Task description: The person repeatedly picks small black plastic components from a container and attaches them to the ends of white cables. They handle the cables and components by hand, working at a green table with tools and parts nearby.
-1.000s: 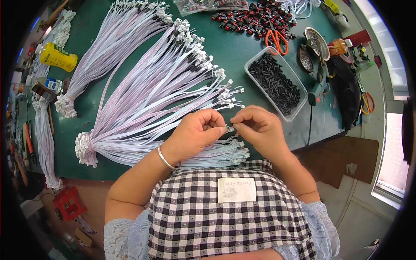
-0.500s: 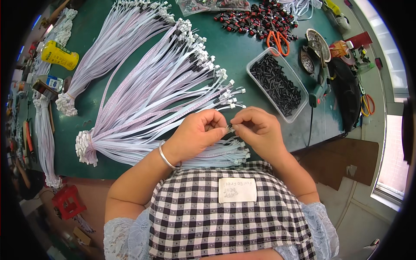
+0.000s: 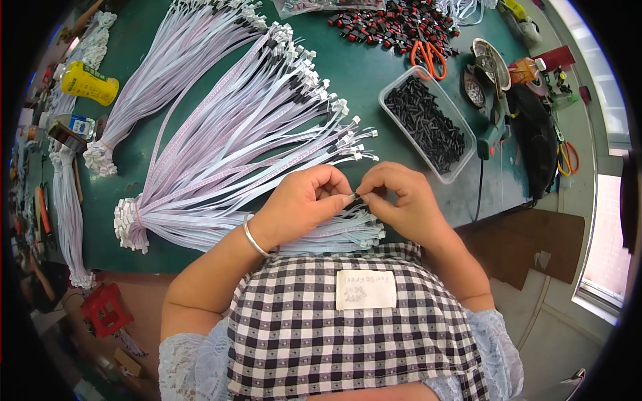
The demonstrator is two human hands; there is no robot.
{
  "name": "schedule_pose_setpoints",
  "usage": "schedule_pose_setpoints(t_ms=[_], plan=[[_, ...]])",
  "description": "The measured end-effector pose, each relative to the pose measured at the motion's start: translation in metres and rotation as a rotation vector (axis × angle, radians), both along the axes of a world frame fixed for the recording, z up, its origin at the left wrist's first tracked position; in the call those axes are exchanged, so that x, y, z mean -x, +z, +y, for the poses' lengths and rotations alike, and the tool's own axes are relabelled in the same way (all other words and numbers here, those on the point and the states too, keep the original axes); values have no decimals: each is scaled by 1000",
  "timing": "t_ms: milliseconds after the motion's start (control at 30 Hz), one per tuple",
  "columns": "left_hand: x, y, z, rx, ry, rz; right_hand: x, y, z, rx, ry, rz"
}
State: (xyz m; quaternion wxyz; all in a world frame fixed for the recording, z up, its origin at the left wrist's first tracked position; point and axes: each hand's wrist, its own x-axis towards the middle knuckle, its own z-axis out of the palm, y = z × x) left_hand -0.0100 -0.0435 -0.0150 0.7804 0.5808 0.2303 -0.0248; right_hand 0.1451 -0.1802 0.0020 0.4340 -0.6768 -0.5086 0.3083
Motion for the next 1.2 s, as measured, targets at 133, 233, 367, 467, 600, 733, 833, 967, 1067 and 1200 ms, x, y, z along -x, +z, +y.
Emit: schedule_pose_setpoints(t_ms=[133,233,367,467,600,733,833,967,1067,1200], plan=[[1,4,0,-107,-52,18,2,-1,5,-90,38,-71],[6,13,1,-369,-123,-52,2,-2,4,-84,32,-55],[11,21,4,-485,-169,-7,-1,-5,5,-126,82,-74],[12,20,1,-472,-130,-36,-4,-5,8,-81,184,-122],[8,21,-3,-589,-64,-105,-4,1,13,30,242,-38],[0,22,-1,-806,26,-148,-9,12,24,20,189,-31],[-9,22,5,-1024,102,-192,-14,7,33,-53,115,-35],[-20,14,13,-1251,83,-194,-18,-1,35,-95,116,-215],[-17,2,12,-1379,36,-171,-27,3,29,-205,73,-378],[-8,9,3,-1383,37,-241,-70,21,7,-82,-60,-743]])
